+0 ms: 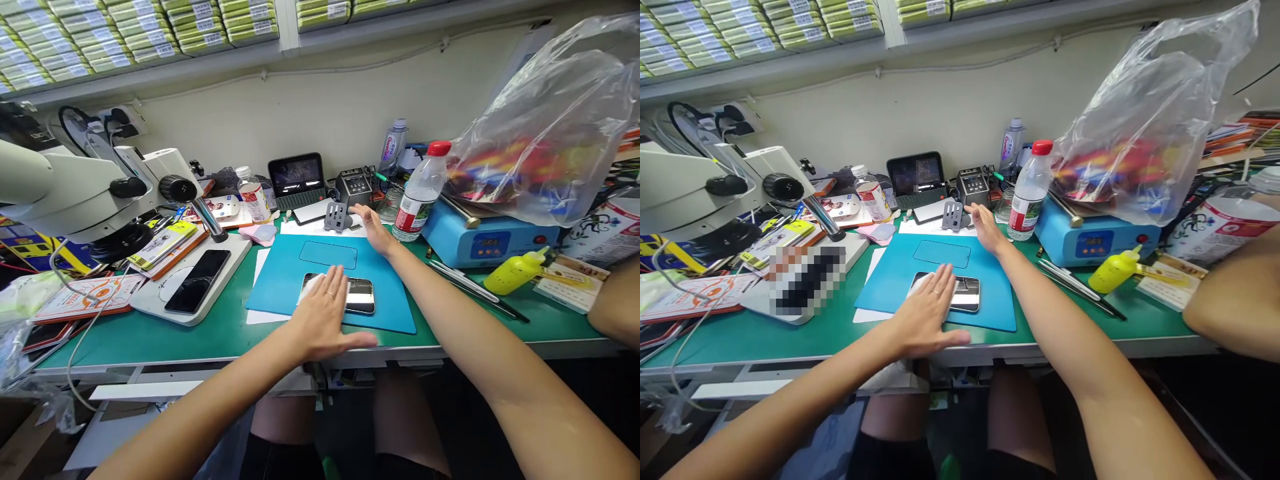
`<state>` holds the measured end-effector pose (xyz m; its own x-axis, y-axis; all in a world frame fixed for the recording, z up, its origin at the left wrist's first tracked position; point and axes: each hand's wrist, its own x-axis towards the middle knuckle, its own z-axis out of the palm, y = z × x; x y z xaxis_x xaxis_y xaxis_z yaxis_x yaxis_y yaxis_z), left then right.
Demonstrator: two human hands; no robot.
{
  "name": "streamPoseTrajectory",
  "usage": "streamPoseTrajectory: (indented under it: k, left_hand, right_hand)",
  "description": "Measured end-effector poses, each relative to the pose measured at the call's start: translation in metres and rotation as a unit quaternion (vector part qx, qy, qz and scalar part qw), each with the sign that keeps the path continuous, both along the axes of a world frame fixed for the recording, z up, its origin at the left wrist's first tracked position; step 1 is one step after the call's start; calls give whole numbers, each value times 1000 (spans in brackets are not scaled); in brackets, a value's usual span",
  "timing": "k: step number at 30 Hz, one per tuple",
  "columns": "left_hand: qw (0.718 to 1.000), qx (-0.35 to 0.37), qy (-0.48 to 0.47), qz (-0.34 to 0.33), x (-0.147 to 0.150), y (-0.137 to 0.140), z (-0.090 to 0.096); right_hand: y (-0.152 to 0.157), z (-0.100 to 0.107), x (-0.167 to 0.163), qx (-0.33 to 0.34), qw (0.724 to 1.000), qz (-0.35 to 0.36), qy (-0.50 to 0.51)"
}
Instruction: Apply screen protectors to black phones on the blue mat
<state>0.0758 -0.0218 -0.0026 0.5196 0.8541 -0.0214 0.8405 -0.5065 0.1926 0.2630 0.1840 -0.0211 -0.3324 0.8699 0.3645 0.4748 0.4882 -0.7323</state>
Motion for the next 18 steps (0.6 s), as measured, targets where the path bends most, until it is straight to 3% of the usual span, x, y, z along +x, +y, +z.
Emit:
streamPoseTrajectory:
  k: [4,7,9,15,18]
  left_hand:
    - [998,-43,-37,-26,45,18,5]
    - [997,-56,-52,-7,56,35,6]
    - [998,-45,-49,5,44,42,5]
    - [995,-27,-13,90,-31,35,-1]
    - [995,-19,-2,94,-30,27,-1]
  right_hand:
    - [2,-1,0,5,1000,-18,0]
    - [3,-3,2,6,1000,-22,11]
    - [3,-3,2,2,1000,-23,16]
    - [-1,-1,2,-10,1000,-3,12]
    - [1,-2,1,-10,1000,-6,8]
